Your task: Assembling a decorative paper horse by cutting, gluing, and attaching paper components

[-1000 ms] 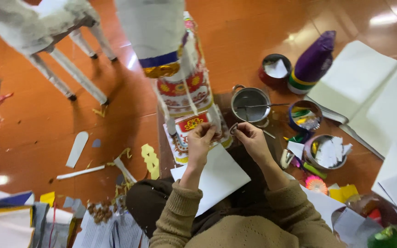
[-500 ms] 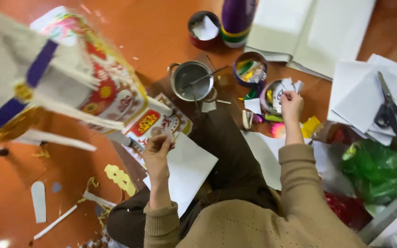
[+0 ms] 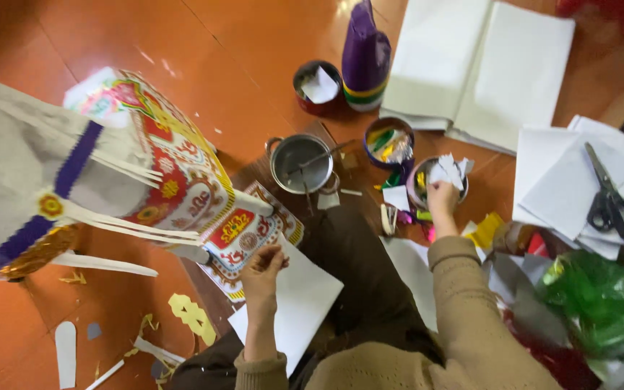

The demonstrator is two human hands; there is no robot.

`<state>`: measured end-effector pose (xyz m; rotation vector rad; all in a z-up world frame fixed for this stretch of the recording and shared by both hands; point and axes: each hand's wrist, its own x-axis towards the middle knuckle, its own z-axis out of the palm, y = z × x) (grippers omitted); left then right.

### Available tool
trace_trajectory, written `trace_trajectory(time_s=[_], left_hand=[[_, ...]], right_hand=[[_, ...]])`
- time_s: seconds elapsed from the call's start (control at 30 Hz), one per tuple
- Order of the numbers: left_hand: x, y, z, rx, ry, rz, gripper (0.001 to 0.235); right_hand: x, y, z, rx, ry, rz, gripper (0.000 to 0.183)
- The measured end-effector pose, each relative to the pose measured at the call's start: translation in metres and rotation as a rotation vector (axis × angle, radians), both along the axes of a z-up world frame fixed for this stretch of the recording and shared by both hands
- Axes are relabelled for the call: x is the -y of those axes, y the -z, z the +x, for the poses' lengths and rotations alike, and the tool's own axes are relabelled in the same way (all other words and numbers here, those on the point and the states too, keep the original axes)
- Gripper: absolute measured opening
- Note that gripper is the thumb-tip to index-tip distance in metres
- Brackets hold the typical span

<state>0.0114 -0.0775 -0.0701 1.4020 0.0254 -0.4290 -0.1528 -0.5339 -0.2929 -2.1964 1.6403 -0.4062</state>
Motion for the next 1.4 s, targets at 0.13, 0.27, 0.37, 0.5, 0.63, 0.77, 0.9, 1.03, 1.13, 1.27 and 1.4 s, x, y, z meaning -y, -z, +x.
trace_trajectory(time_s=[0.13, 0.27, 0.37, 0.5, 0.63, 0.77, 0.9, 1.03, 1.13, 1.27, 1.4], left_hand=[[0.004, -0.028, -0.002, -0.009, 0.014, 0.094, 0.014], [0.002, -0.01, 0.001, -0.084, 0.056, -0.082, 0.015], [0.001, -0.008, 0.001, -0.221, 0.106, -0.207, 0.015], [-0.01, -0.023, -0.003, -0.357, 0.206, -0.419, 0.015], [-0.031, -0.041, -0.003, -0.342, 0.233, -0.597, 0.013], [-0.061, -0.046, -0.003, -0.314, 0.189, -0.596, 0.015], [-0.088, -0.09, -0.003, -0.087, 0.194, -0.201, 0.021], [-0.089, -0.151, -0.011, 0.07, 0.176, 0.101, 0.029], [-0.09, -0.139, -0.008, 0.229, 0.056, 0.175, 0.015], [-0.093, -0.136, -0.005, 0.21, -0.101, -0.01, 0.013], [-0.092, -0.146, -0.002, 0.322, -0.183, 0.009, 0.016]], right_hand=[[-0.019, -0.039, 0.014, 0.136, -0.008, -0.058, 0.015], [-0.095, -0.129, 0.053, 0.467, -0.147, 0.271, 0.011], [-0.175, -0.213, 0.083, 0.567, -0.519, 0.714, 0.023], [-0.26, -0.288, 0.108, 0.894, -1.213, 1.42, 0.06], [-0.301, -0.306, 0.137, 0.984, -1.376, 1.314, 0.025], [-0.329, -0.328, 0.148, 0.908, -1.41, 1.362, 0.011], [-0.337, -0.344, 0.151, 0.514, -1.446, 0.833, 0.012], [-0.356, -0.369, 0.148, 0.312, -1.405, 0.682, 0.01], [-0.365, -0.367, 0.151, 0.379, -1.421, 0.629, 0.006], [-0.377, -0.369, 0.156, 0.651, -1.342, 0.935, 0.006], [-0.387, -0.361, 0.164, 0.745, -1.223, 0.893, 0.006]])
